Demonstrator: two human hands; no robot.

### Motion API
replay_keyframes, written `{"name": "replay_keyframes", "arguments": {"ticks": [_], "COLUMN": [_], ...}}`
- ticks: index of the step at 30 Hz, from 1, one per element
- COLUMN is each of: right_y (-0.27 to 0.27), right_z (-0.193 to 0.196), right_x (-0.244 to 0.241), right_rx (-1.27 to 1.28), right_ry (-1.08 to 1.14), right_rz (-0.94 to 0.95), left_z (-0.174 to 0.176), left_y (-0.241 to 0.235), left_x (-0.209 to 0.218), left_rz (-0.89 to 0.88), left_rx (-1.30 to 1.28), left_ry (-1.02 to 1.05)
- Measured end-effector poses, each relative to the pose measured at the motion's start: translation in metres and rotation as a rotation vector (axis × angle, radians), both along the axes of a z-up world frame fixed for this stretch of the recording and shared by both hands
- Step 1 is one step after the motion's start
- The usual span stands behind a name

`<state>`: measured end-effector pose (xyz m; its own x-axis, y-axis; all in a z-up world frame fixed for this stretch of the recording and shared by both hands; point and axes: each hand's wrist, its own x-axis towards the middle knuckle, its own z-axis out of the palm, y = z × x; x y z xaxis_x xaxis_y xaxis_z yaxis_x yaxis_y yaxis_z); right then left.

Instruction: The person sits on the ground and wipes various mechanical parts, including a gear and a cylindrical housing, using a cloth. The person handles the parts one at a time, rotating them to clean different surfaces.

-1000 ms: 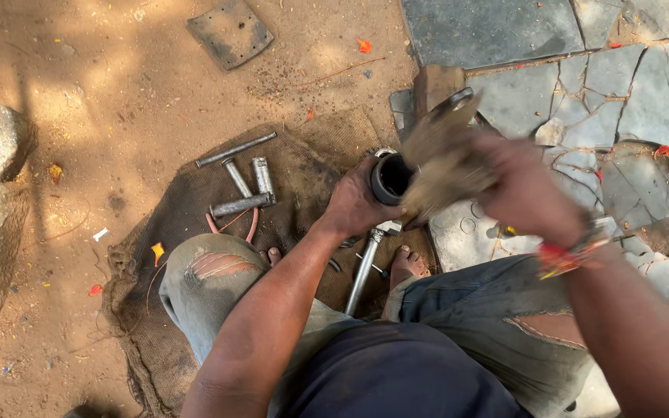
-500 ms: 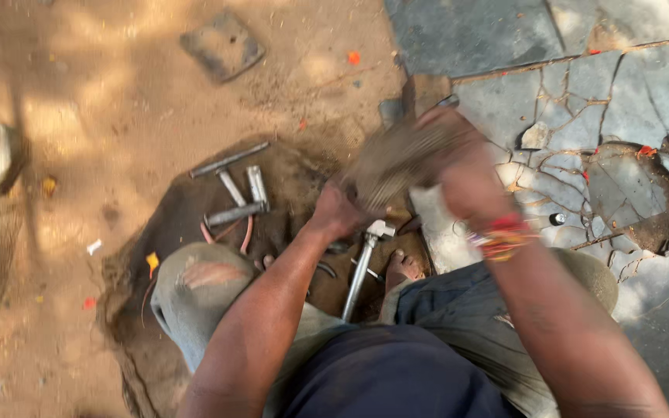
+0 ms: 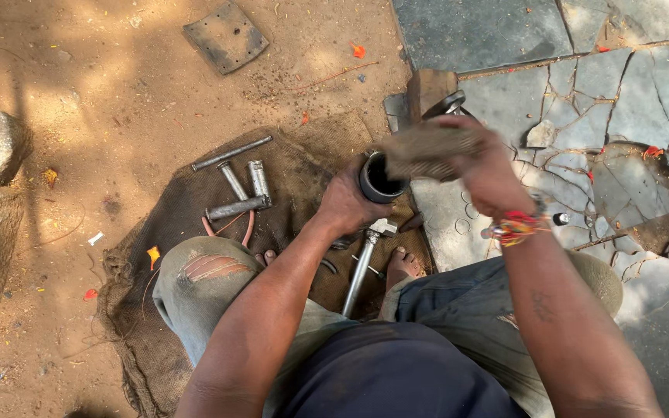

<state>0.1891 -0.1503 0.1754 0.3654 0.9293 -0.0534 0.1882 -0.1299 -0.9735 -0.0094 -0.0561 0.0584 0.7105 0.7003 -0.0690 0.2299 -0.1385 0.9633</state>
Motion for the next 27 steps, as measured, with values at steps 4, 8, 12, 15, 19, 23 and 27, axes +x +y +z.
{"name": "replay_keyframes", "arguments": {"ticks": [4,8,12,15,19,23,27], "right_y": [0.031,0.041,0.023,0.023,0.018,0.025,0.016], "right_z": [-0.016,-0.012,0.064,0.102,0.065,-0.015,-0.009], "right_x": [-0.038,-0.031,0.030,0.034,0.012,-0.039,-0.015], "right_rx": [-0.200,-0.096,0.398,0.413,-0.101,-0.032,0.052], "right_ry": [-1.011,-1.165,-1.249,-0.686,-0.719,-1.141,-1.206], "right_rz": [0.212,0.233,-0.094,-0.182,0.018,0.196,0.004], "left_z": [-0.008,0.002,-0.003,0.004,0.001,-0.001,0.006], "left_y": [-0.004,-0.001,0.002,0.002,0.001,-0.004,-0.002], "left_x": [0.004,-0.001,-0.002,-0.002,0.000,-0.002,0.001], "left_rz": [0.034,0.017,-0.011,-0.009,0.001,-0.019,-0.003], "left_rx": [-0.200,-0.136,-0.033,-0.023,0.013,-0.090,-0.038], "left_ry": [-0.107,-0.027,0.002,0.036,0.025,-0.111,0.019]}}
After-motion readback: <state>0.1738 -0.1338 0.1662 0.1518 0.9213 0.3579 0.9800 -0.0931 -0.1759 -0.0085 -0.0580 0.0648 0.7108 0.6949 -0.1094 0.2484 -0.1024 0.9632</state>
